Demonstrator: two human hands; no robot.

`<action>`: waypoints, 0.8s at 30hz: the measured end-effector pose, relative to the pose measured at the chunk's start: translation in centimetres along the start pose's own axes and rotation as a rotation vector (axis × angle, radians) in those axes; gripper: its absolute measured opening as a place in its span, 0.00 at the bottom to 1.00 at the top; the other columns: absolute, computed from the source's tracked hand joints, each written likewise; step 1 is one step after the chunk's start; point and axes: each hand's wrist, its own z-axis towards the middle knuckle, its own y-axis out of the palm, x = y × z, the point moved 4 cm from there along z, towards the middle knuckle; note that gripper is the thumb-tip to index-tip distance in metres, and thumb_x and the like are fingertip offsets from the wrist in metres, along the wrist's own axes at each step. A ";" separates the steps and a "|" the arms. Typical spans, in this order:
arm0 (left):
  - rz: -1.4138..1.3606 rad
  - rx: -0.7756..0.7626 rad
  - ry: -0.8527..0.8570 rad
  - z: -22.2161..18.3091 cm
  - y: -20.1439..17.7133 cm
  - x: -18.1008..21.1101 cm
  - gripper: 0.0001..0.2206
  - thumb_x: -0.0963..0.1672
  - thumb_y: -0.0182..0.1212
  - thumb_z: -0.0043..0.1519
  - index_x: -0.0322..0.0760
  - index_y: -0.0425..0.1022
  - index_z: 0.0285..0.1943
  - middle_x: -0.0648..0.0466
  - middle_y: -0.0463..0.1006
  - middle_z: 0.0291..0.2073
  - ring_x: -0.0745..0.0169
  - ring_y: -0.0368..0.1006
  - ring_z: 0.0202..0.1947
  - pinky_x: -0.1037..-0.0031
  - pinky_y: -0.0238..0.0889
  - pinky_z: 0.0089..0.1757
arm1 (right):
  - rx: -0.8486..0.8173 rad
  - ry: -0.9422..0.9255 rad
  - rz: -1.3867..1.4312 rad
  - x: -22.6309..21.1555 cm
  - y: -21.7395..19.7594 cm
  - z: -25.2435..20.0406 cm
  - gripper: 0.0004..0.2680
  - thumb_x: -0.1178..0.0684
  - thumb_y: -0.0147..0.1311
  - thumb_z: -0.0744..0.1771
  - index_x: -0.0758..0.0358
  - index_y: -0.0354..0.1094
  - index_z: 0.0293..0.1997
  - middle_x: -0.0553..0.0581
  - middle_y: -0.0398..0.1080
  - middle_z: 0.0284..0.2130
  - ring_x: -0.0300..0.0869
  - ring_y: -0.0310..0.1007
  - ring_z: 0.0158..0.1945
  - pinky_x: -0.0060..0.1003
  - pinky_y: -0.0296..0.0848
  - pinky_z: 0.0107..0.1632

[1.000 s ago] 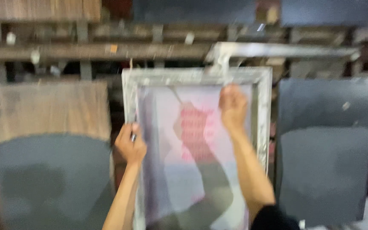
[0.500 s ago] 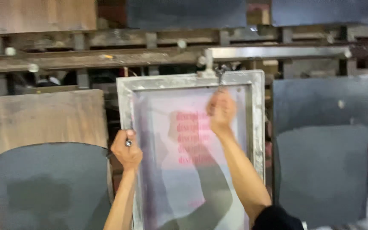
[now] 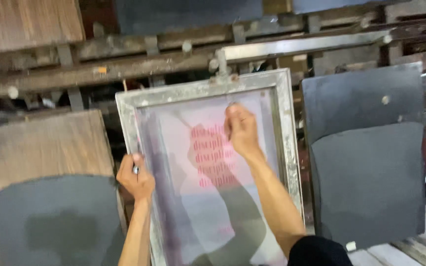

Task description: Mounting a screen printing frame onto a press and tightening the securing bolts with a wrench in preparation for printing.

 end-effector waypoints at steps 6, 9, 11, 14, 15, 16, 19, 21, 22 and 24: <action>-0.014 0.021 0.011 -1.5 -1.1 -0.3 0.15 0.45 0.53 0.75 0.42 0.75 0.32 0.52 0.70 0.20 0.48 0.68 0.23 0.67 0.65 0.35 | 0.001 -0.049 0.100 4.5 0.7 1.0 0.16 0.57 0.39 0.72 0.61 0.60 0.21 0.55 0.57 0.08 0.42 0.60 0.11 0.36 0.62 0.19; -0.014 0.006 -0.015 0.2 -0.3 0.9 0.16 0.45 0.52 0.75 0.39 0.75 0.32 0.50 0.71 0.21 0.46 0.70 0.25 0.65 0.65 0.35 | 0.050 -0.068 -0.089 -0.9 -0.1 0.7 0.18 0.53 0.41 0.73 0.62 0.61 0.20 0.59 0.59 0.07 0.49 0.64 0.14 0.42 0.65 0.27; -0.062 0.028 0.042 0.3 0.3 -0.1 0.18 0.46 0.52 0.76 0.38 0.74 0.30 0.48 0.69 0.20 0.42 0.69 0.24 0.63 0.64 0.34 | 0.001 -0.453 0.088 -6.0 0.0 -0.6 0.19 0.52 0.37 0.74 0.59 0.60 0.20 0.54 0.61 0.08 0.42 0.62 0.13 0.31 0.63 0.24; -0.039 0.015 0.019 -0.4 -0.6 -0.4 0.17 0.45 0.51 0.76 0.39 0.75 0.31 0.50 0.70 0.20 0.49 0.67 0.22 0.64 0.63 0.33 | 0.022 -0.258 -0.063 3.4 1.7 2.1 0.17 0.59 0.38 0.72 0.63 0.59 0.19 0.60 0.58 0.07 0.50 0.62 0.15 0.45 0.65 0.28; -0.040 0.011 0.022 -0.7 -1.1 -0.2 0.17 0.45 0.51 0.76 0.39 0.75 0.31 0.50 0.70 0.20 0.49 0.67 0.22 0.64 0.63 0.33 | 0.026 -0.257 -0.062 2.5 1.1 1.4 0.17 0.59 0.38 0.72 0.63 0.59 0.19 0.60 0.58 0.07 0.50 0.62 0.15 0.45 0.65 0.28; -0.029 -0.006 0.032 -0.9 -1.5 -0.2 0.17 0.45 0.51 0.76 0.39 0.74 0.31 0.50 0.69 0.20 0.48 0.68 0.22 0.65 0.63 0.33 | 0.022 -0.106 -0.056 2.4 0.5 0.8 0.17 0.57 0.39 0.72 0.61 0.60 0.19 0.57 0.58 0.07 0.47 0.61 0.13 0.41 0.64 0.24; -0.043 0.015 0.039 0.4 -0.2 0.4 0.17 0.43 0.53 0.75 0.38 0.73 0.29 0.49 0.68 0.20 0.45 0.68 0.22 0.65 0.63 0.33 | 0.003 -0.205 0.044 -2.3 -0.9 1.3 0.18 0.53 0.39 0.73 0.60 0.60 0.20 0.54 0.60 0.07 0.42 0.64 0.12 0.34 0.64 0.23; -0.064 0.033 0.045 -0.2 -0.8 0.6 0.16 0.42 0.53 0.74 0.37 0.73 0.29 0.48 0.69 0.19 0.43 0.67 0.22 0.64 0.63 0.33 | 0.008 -0.441 0.151 -1.4 -0.6 1.0 0.20 0.51 0.37 0.75 0.60 0.60 0.20 0.54 0.61 0.08 0.41 0.66 0.14 0.31 0.65 0.25; -0.042 0.032 0.031 -0.3 -0.9 0.5 0.16 0.43 0.53 0.74 0.38 0.74 0.30 0.48 0.70 0.20 0.42 0.68 0.23 0.64 0.64 0.34 | -0.029 -0.512 0.036 1.3 0.1 1.9 0.22 0.48 0.35 0.74 0.57 0.62 0.17 0.51 0.61 0.08 0.42 0.65 0.14 0.33 0.65 0.27; -0.031 0.017 0.021 -0.6 -0.9 1.0 0.15 0.44 0.53 0.74 0.40 0.74 0.31 0.48 0.71 0.21 0.41 0.69 0.24 0.63 0.64 0.34 | -0.047 -0.576 -0.090 3.4 0.1 2.0 0.23 0.45 0.34 0.73 0.53 0.63 0.14 0.49 0.62 0.07 0.43 0.63 0.15 0.36 0.64 0.28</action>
